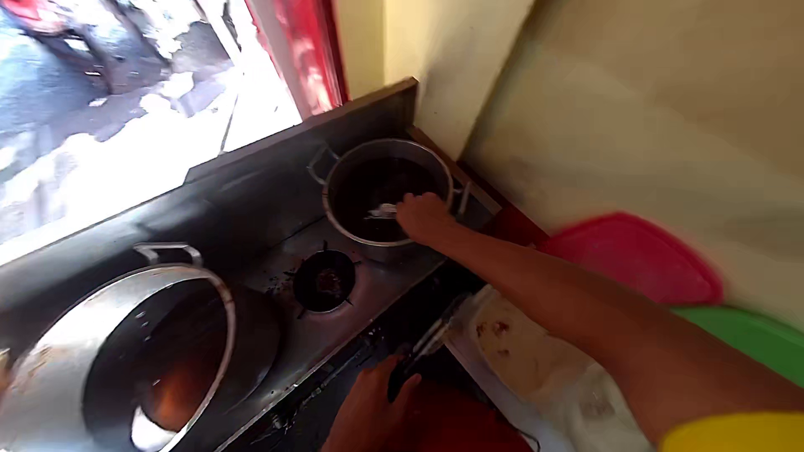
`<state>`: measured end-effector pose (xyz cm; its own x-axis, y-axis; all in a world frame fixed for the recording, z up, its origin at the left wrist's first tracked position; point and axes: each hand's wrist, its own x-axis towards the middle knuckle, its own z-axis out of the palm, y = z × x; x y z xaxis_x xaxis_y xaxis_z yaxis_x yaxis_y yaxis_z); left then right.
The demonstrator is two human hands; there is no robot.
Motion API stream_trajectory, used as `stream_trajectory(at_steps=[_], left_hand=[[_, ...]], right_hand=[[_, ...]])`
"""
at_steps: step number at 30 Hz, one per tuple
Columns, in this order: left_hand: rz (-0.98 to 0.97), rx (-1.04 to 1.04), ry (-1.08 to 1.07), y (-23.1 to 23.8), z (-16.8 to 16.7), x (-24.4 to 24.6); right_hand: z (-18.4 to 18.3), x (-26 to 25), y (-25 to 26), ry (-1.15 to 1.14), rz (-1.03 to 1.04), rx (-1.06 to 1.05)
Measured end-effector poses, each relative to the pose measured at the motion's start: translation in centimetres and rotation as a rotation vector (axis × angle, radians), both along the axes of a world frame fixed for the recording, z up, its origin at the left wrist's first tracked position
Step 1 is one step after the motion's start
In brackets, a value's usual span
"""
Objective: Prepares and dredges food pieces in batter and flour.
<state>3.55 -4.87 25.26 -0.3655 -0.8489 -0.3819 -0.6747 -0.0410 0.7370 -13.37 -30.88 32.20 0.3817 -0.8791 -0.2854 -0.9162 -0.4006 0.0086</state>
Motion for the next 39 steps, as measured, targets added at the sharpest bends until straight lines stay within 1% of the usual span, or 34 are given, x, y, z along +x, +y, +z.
stream_trajectory(at_steps=[2, 4, 7, 9, 12, 14, 16, 18, 20, 22, 24, 27, 29, 31, 33, 35, 36, 39], left_hand=[[-0.088, -0.055, -0.062, -1.1, 0.3, -1.4], [-0.193, -0.086, -0.12, -2.2, 0.6, -2.9], [-0.375, -0.07, -0.201, -4.3, 1.3, -5.7], [-0.517, -0.025, -0.319, -5.8, 3.0, -8.8], [-0.745, 0.015, -0.564, -7.3, 5.9, -15.3], [-0.877, -0.003, -0.696, -7.1, 7.1, -19.7], [-0.984, -0.047, -0.804, -5.7, 7.6, -23.7], [-1.082, -0.083, -0.871, -3.9, 6.4, -27.1], [-1.209, -0.106, -0.915, -2.9, 3.7, -29.5], [-1.288, -0.097, -0.95, -3.4, 1.1, -30.7], [-1.28, -0.054, -0.94, -5.0, -0.1, -30.2], [-1.203, 0.043, -0.815, -7.8, 0.0, -26.9], [-1.114, 0.104, -0.673, -8.6, 0.3, -24.2], [-1.0, 0.144, -0.554, -8.5, 0.2, -22.0], [-0.893, 0.14, -0.517, -7.8, 0.2, -20.8], [-0.837, 0.107, -0.568, -7.1, 0.6, -20.7], [-0.836, 0.099, -0.627, -6.8, 1.0, -20.8], [-0.872, 0.117, -0.847, -6.6, 3.8, -21.9]], right_hand=[[0.4, 0.1, 0.6, -0.038, -0.016, 0.062], [2.3, -1.3, 1.3, -0.06, -0.036, 0.065], [5.9, -7.1, 3.5, -0.154, -0.092, -0.002], [7.3, -12.6, 7.0, -0.26, -0.212, -0.04], [7.8, -21.6, 15.4, -0.415, -0.422, -0.056], [6.9, -27.1, 22.4, -0.431, -0.583, -0.051], [5.8, -30.8, 30.1, -0.391, -0.775, -0.032], [3.6, -32.9, 37.9, -0.386, -0.951, -0.02], [0.9, -34.1, 45.2, -0.426, -1.095, 0.021], [-1.8, -34.6, 51.5, -0.471, -1.217, 0.075], [-3.7, -34.3, 56.5, -0.52, -1.329, 0.098], [-5.9, -33.0, 61.8, -0.62, -1.463, 0.038], [-7.4, -32.2, 63.9, -0.68, -1.539, -0.01], [-8.6, -31.9, 65.0, -0.705, -1.603, -0.024], [-9.3, -32.0, 65.1, -0.681, -1.648, -0.01], [-9.5, -32.6, 64.8, -0.66, -1.649, 0.019], [-9.6, -33.1, 64.6, -0.651, -1.634, 0.031], [-8.7, -34.9, 63.8, -0.621, -1.588, 0.051]])
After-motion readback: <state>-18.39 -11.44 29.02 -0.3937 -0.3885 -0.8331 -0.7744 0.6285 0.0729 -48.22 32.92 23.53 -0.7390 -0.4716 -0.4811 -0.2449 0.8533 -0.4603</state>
